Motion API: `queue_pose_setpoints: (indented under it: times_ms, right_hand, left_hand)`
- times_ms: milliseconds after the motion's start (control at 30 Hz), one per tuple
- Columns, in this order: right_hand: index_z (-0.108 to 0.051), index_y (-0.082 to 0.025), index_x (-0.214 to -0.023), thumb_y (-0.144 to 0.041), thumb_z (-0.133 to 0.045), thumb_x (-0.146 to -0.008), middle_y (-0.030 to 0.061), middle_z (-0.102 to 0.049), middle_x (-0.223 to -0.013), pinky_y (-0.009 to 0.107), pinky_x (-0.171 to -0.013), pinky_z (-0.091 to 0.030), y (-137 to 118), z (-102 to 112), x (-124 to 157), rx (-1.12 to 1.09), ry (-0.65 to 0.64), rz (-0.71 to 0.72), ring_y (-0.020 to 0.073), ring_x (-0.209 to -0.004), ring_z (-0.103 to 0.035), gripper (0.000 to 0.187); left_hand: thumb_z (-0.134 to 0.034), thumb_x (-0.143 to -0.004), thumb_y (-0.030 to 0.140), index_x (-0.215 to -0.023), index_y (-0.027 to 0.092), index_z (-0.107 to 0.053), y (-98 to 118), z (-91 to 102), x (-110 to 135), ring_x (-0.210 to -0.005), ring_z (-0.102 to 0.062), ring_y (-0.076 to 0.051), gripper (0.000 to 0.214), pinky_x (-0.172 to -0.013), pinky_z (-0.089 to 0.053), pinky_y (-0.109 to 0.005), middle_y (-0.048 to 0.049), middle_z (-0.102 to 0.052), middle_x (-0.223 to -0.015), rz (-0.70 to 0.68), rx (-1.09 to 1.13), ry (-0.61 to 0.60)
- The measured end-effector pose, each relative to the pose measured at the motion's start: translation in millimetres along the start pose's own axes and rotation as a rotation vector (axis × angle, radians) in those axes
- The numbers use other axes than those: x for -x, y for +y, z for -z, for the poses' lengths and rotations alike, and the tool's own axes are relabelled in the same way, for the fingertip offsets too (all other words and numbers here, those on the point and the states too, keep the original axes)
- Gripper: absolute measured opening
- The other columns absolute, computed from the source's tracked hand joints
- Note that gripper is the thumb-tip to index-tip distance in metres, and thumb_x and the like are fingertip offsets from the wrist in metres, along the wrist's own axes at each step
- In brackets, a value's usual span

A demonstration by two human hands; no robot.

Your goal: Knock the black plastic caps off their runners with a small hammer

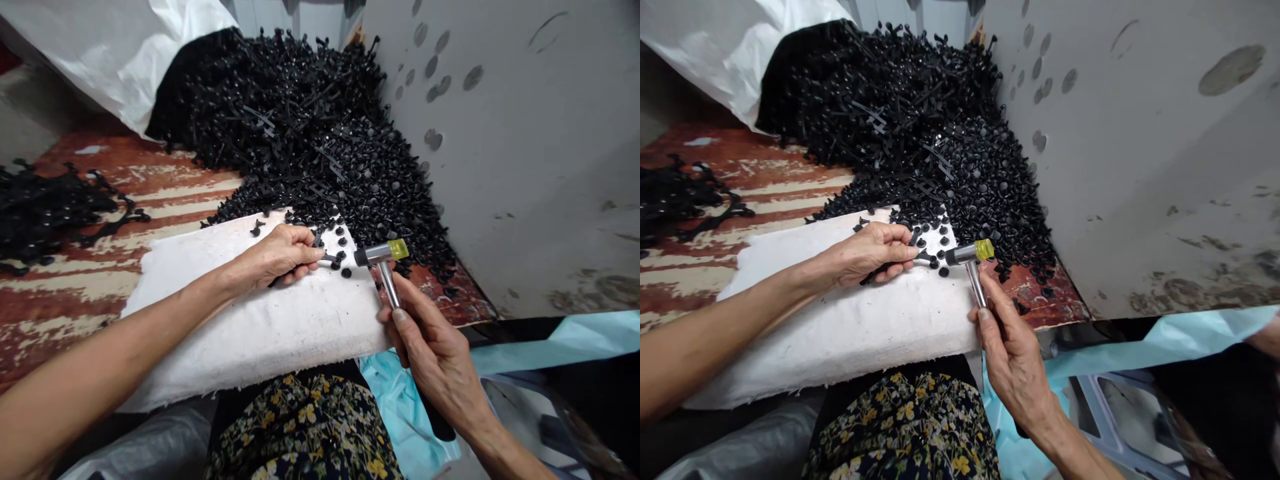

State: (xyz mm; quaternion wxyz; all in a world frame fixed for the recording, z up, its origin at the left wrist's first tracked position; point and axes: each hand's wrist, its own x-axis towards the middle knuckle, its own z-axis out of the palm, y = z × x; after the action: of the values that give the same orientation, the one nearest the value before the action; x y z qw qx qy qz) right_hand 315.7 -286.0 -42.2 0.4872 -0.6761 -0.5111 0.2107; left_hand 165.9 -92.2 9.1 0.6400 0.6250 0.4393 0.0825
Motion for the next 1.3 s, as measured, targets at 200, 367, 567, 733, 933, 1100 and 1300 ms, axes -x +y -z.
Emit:
queue_pose_setpoints:
  times_ms: [200, 367, 567, 733, 933, 1100, 1300]
  right_hand:
    - [-0.05, -0.025, -0.142, -0.018, -0.049, -0.095, 0.0069, -0.058, -0.139, 0.043, -0.106, -0.045, 2, 2, -6, 0.062, -0.042, 0.071, 0.0241, -0.126, -0.056, 0.047]
    - [-0.047, -0.025, -0.144, -0.006, -0.05, -0.091, 0.0068, -0.059, -0.139, 0.036, -0.107, -0.045, -10, 8, -19, 0.197, -0.035, 0.312, 0.0207, -0.122, -0.06, 0.056]
    - [-0.036, -0.026, -0.15, -0.001, -0.048, -0.089, 0.0102, -0.064, -0.131, 0.039, -0.096, -0.055, -13, 14, -25, 0.377, -0.014, 0.493, 0.0236, -0.111, -0.065, 0.067]
    - [-0.033, -0.026, -0.151, -0.001, -0.045, -0.09, 0.0113, -0.063, -0.129, 0.04, -0.09, -0.057, -18, 19, -25, 0.438, -0.096, 0.518, 0.0243, -0.11, -0.065, 0.067]
    - [-0.034, -0.026, -0.151, -0.001, -0.046, -0.088, 0.0119, -0.067, -0.12, 0.034, -0.074, -0.062, -26, 17, -28, 0.513, -0.092, 0.553, 0.0232, -0.094, -0.07, 0.069]
    - [-0.028, -0.026, -0.153, 0.0, -0.046, -0.088, 0.0133, -0.064, -0.128, 0.036, -0.084, -0.06, -26, 16, -30, 0.466, -0.019, 0.573, 0.0247, -0.108, -0.066, 0.072]
    - [-0.028, -0.028, -0.153, -0.002, -0.045, -0.089, 0.0125, -0.064, -0.124, 0.036, -0.08, -0.061, -19, 16, -31, 0.523, -0.148, 0.521, 0.0245, -0.103, -0.068, 0.071]
  left_hand:
    - [-0.056, -0.086, 0.014, -0.065, 0.018, -0.048, 2, 3.6, -5, -0.028, -0.036, -0.003, 0.023, -0.027, -0.024, -0.014, 0.0041, -0.054, -0.047, 0.01, -0.029, -0.051]
    - [-0.055, -0.086, 0.012, -0.064, 0.018, -0.049, 4, 6.3, -7, -0.029, -0.036, -0.003, 0.023, -0.029, -0.025, -0.014, 0.0049, -0.053, -0.045, -0.029, -0.077, -0.09]
    - [-0.057, -0.086, 0.016, -0.063, 0.017, -0.05, 5, 7.6, -9, -0.03, -0.037, -0.004, 0.023, -0.029, -0.025, -0.015, 0.0063, -0.047, -0.04, -0.049, -0.148, -0.09]
    - [-0.057, -0.085, 0.016, -0.064, 0.018, -0.049, 2, 8.4, -9, -0.03, -0.037, -0.004, 0.023, -0.029, -0.025, -0.014, 0.0063, -0.048, -0.041, -0.085, -0.15, -0.079]
    - [-0.058, -0.086, 0.018, -0.064, 0.018, -0.049, 3, 5.9, -6, -0.029, -0.038, -0.004, 0.023, -0.028, -0.024, -0.014, 0.007, -0.048, -0.04, -0.064, -0.153, -0.058]
    - [-0.057, -0.085, 0.014, -0.062, 0.018, -0.047, 5, 3.1, -5, -0.029, -0.039, -0.005, 0.025, -0.028, -0.023, -0.015, 0.0071, -0.047, -0.038, -0.068, -0.197, -0.025]
    - [-0.057, -0.085, 0.016, -0.064, 0.019, -0.047, 4, 1.6, -5, -0.028, -0.038, -0.005, 0.024, -0.026, -0.022, -0.015, 0.0075, -0.048, -0.039, -0.06, -0.178, -0.021]
